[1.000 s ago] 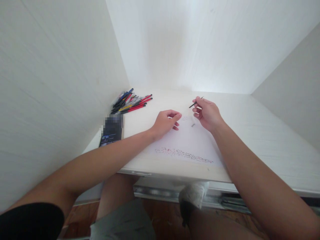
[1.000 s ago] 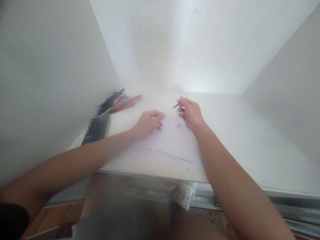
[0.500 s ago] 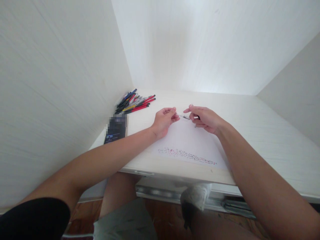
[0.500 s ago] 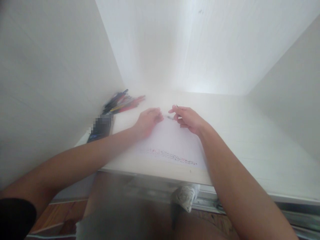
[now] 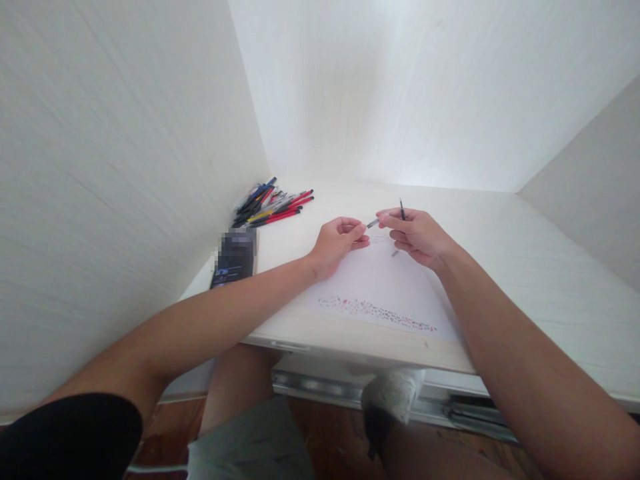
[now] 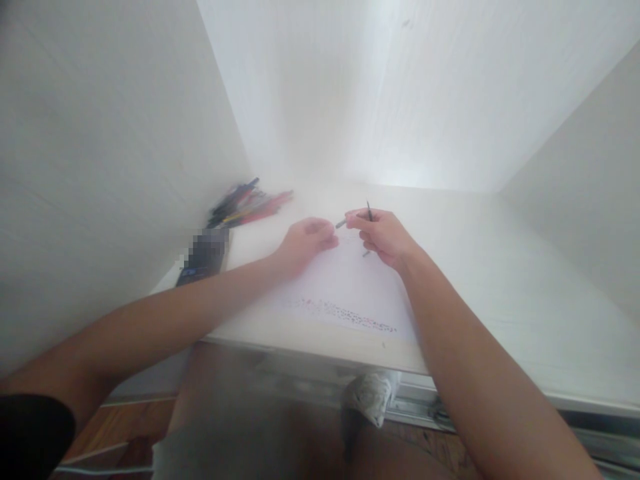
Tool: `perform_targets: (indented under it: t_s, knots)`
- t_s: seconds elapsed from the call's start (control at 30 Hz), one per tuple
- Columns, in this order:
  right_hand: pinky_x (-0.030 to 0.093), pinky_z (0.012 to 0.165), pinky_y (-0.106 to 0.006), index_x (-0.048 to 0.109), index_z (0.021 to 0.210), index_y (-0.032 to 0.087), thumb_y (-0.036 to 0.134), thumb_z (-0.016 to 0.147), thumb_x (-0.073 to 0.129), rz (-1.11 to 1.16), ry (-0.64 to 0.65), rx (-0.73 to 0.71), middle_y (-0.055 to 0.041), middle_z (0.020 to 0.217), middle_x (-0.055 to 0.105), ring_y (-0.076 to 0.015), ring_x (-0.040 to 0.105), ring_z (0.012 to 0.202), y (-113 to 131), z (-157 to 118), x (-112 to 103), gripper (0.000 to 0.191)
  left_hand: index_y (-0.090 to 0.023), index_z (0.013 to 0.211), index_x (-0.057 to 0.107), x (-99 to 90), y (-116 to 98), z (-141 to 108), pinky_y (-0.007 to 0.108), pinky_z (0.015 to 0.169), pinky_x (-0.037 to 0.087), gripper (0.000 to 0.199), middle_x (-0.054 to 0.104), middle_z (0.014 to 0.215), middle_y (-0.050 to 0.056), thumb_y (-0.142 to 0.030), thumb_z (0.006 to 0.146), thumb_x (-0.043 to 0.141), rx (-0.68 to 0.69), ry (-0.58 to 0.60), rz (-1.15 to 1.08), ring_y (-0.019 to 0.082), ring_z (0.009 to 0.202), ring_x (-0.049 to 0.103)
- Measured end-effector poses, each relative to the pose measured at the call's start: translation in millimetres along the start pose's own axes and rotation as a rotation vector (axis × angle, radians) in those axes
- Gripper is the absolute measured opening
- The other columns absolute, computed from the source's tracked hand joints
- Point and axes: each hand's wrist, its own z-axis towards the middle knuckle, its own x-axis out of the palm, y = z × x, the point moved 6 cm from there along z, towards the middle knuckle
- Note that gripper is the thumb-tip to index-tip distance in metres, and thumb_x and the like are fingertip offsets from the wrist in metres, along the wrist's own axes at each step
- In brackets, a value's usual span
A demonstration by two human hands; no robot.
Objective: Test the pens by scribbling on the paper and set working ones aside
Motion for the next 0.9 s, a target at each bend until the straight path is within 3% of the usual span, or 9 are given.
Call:
perform_targets:
  t_s: [0.13,0.33,0.47,0.57,0.77,0.9]
  knots:
    - [0.015,0.046,-0.027,0.069,0.083,0.019,0.033,0.082,0.085,-0.056,-0.048,-0.036,0.0060,0.064,0.039,-0.0067,0.024,0.052,1,-1,3,0.022,-0.012,0.095,0.066,2.6,0,-2,0.038,0.089,0.060,0.008,0.071,0.085,0.005,-0.007,0.094,0.072,0.020,0.017,0.148,0.014,0.077,0.071]
    - [0.022,0.047,-0.026,0.063,0.076,0.021,0.043,0.086,0.080,-0.200,-0.161,-0.144,0.0033,0.065,0.044,-0.0089,0.029,0.055,5,0,1,0.030,-0.013,0.105,0.071,7.9,-9,-12,0.034,0.084,0.057,0.018,0.076,0.098,0.009,-0.005,0.089,0.075,0.088,0.058,0.377,0.016,0.087,0.070]
    - [0.019,0.046,-0.027,0.060,0.074,0.023,0.047,0.089,0.078,-0.188,-0.212,-0.154,0.0045,0.059,0.038,-0.0097,0.026,0.052,8,0,-3,0.033,-0.014,0.104,0.072,9.3,-15,-15,0.033,0.092,0.054,0.024,0.078,0.096,0.009,0.004,0.087,0.070,0.142,0.049,0.344,0.017,0.094,0.073]
    - [0.018,0.046,-0.027,0.060,0.077,0.024,0.049,0.089,0.078,-0.176,-0.196,-0.134,0.0058,0.056,0.035,-0.0099,0.024,0.051,9,-1,-2,0.033,-0.015,0.102,0.075,7.1,-19,-14,0.033,0.093,0.054,0.021,0.079,0.099,0.010,0.000,0.087,0.072,0.189,0.015,0.360,0.018,0.095,0.072]
    - [0.017,0.047,-0.028,0.063,0.074,0.023,0.048,0.091,0.077,-0.222,-0.118,-0.118,0.0050,0.056,0.036,-0.0094,0.022,0.051,9,-5,7,0.034,-0.018,0.097,0.080,0.4,-26,-6,0.030,0.080,0.051,0.011,0.078,0.092,0.007,-0.013,0.088,0.075,0.322,-0.011,0.577,0.016,0.079,0.066]
    - [0.014,0.047,-0.028,0.063,0.072,0.021,0.048,0.091,0.076,-0.163,-0.086,-0.117,0.0036,0.059,0.040,-0.0085,0.023,0.051,8,-2,4,0.036,-0.022,0.114,0.080,2.7,-29,-10,0.029,0.076,0.047,0.028,0.075,0.083,0.002,-0.018,0.087,0.075,0.477,0.048,0.735,0.015,0.066,0.059]
